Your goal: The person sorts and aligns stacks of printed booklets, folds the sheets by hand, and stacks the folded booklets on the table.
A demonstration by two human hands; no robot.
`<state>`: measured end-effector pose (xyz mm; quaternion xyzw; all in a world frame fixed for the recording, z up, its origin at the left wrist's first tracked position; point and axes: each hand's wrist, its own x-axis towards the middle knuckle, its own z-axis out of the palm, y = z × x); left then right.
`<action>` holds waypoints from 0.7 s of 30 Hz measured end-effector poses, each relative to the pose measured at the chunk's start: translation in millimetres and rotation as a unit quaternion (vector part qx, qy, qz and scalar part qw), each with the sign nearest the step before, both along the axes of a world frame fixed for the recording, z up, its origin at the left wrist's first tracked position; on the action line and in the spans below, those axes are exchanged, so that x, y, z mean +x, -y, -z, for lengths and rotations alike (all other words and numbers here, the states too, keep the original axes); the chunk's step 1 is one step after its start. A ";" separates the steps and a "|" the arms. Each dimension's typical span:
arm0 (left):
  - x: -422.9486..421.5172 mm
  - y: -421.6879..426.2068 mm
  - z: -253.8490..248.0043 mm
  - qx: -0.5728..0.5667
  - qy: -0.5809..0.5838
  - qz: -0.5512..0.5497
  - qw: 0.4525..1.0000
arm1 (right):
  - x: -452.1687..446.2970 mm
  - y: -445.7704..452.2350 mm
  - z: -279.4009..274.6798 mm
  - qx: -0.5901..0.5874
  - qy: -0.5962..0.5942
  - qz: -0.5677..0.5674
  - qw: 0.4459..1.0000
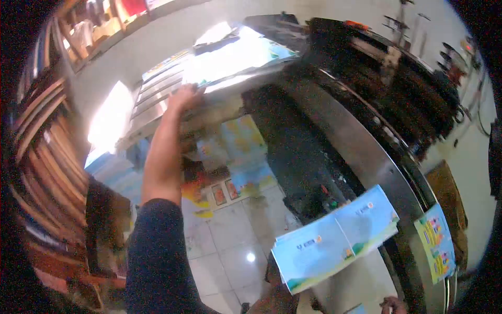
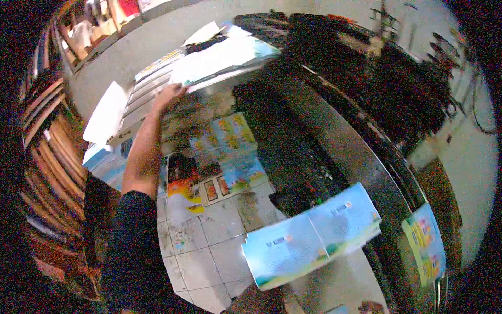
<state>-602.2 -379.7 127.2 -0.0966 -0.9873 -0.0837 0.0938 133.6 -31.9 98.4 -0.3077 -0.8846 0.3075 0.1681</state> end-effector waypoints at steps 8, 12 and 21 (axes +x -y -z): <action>131.9 47.3 88.7 0.286 -0.350 0.154 0.879 | 88.1 38.9 14.6 0.077 0.256 0.086 0.960; 254.0 88.5 244.1 0.219 -0.128 0.270 0.929 | 126.5 75.1 56.0 0.070 0.320 0.066 0.943; 557.5 -4.9 285.3 0.338 0.143 0.352 0.861 | 156.2 119.7 87.6 0.172 0.223 0.077 0.957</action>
